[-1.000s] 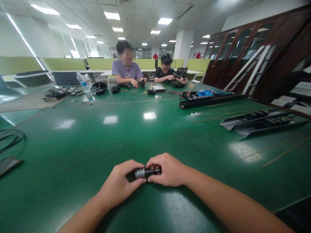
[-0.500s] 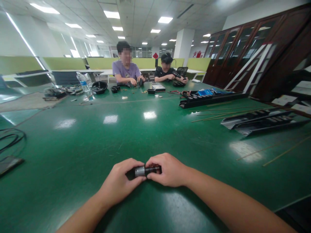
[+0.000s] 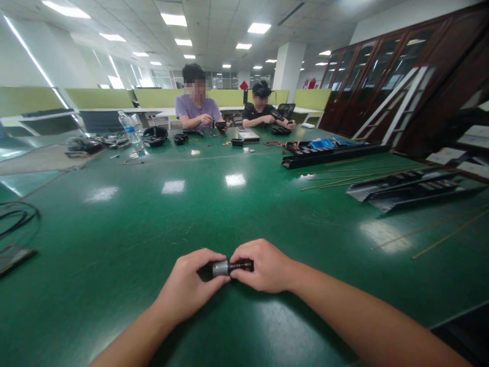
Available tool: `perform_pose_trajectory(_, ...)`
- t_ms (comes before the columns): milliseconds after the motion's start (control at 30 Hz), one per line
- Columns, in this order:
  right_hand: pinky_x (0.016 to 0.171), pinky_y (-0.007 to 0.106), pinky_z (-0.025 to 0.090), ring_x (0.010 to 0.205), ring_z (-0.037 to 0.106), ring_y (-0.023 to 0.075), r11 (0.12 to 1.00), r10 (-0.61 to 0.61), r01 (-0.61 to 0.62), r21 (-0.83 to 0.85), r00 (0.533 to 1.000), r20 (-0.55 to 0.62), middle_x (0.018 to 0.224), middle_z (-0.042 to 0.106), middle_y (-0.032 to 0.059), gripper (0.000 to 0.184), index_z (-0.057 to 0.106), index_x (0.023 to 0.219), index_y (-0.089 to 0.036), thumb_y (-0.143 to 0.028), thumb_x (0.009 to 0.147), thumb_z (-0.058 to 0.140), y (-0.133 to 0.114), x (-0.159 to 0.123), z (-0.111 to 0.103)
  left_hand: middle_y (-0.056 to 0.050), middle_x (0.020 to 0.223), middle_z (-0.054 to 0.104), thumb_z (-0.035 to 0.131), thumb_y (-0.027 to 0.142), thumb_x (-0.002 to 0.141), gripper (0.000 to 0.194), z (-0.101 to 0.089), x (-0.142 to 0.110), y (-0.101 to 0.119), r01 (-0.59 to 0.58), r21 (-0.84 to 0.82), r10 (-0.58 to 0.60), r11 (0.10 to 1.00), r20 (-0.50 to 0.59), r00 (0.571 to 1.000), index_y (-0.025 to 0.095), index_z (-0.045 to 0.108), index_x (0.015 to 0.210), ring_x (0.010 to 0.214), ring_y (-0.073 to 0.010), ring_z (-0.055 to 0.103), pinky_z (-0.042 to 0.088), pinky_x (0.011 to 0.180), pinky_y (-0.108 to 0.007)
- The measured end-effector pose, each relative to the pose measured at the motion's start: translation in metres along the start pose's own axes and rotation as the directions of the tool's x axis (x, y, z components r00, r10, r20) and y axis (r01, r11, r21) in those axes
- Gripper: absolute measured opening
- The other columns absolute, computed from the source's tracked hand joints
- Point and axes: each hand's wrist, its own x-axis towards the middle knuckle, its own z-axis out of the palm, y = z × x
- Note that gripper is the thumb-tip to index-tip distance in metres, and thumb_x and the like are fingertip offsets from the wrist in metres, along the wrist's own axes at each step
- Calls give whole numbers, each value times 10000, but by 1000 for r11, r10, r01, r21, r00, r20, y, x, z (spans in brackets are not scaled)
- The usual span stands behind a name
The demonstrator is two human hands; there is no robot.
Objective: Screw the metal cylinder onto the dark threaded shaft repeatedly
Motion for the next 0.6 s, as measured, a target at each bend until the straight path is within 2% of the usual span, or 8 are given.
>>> perform_pose_trajectory(433, 655, 247, 424, 700, 613, 152, 999, -3, 4, -38, 1000, 17, 783, 696, 28, 161, 707, 932, -180, -300, 843, 648, -2, 1, -2, -9, 942, 729, 760, 277, 773, 218, -1, 0, -1, 8, 4, -8, 1000, -14, 1000, 246, 711, 983, 869, -186, 680, 519, 795, -289)
perform_pose_trajectory(600, 658, 240, 427, 691, 610, 144, 999, 30, -29, -23, 999, 22, 784, 693, 25, 163, 704, 929, -177, -294, 825, 660, -3, 0, -3, -1, 937, 728, 760, 275, 769, 217, -1, -1, 0, 3, 11, -3, 1000, -26, 1000, 245, 708, 978, 864, -177, 680, 517, 789, -283)
